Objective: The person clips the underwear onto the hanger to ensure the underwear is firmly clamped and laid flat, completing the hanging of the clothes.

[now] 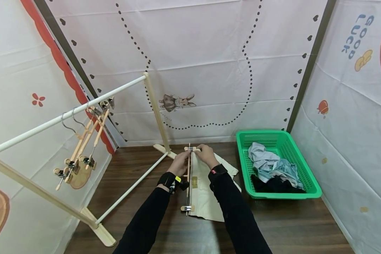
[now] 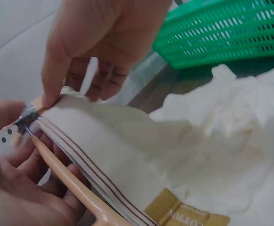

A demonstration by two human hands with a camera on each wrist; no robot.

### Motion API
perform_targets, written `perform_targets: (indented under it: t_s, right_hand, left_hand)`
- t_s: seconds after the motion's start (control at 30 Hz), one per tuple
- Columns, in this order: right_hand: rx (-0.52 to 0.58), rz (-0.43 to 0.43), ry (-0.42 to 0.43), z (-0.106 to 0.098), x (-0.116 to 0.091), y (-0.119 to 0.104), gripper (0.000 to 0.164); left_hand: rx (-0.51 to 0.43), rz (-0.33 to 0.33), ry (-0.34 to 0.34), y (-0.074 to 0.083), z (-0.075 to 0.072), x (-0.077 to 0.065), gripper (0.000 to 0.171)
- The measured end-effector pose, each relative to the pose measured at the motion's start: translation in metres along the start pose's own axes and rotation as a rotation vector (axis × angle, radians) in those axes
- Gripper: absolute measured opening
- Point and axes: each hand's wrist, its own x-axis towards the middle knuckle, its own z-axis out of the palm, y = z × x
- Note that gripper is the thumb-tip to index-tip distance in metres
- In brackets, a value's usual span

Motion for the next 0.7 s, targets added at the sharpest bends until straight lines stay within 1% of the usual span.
perform_targets:
  t_s: [0.03,0.07,0.13,0.23,0.33,0.43,0.63,0.7]
  right_hand:
    - [0.009,0.003,0.017,-0.002,-0.002,-0.001,0.031]
    - [0.022,0.034,0.011,-0.004,-0.005,-0.004,0.031]
    - [0.017,0.026,0.027,-0.009,-0.009,-0.008,0.029]
    - [0.017,0.020,0.032,-0.015,-0.012,-0.012,0.028]
    - [0.004,0.003,0.051,-0.023,-0.012,-0.012,0.026]
    - [0.014,-0.004,0.077,-0.029,-0.011,-0.009,0.026]
    - [0.054,-0.008,0.086,-0.040,-0.012,-0.006,0.028]
    - [0.063,-0.017,0.082,-0.043,-0.013,-0.006,0.028]
  left_hand:
    - [-0.022,0.002,0.005,0.002,0.001,0.000,0.028]
    - [-0.041,0.004,0.010,0.004,0.002,0.000,0.032]
    - [-0.051,0.010,0.036,0.008,0.003,0.000,0.039]
    - [-0.051,0.015,0.094,0.016,0.006,-0.002,0.044]
    - [-0.052,0.031,0.132,0.022,0.009,-0.004,0.043]
    - [-0.087,0.043,0.143,0.024,0.010,-0.004,0.042]
    - [-0.223,0.055,0.164,0.025,0.009,-0.002,0.039]
    - [-0.248,0.064,0.173,0.027,0.010,-0.002,0.037]
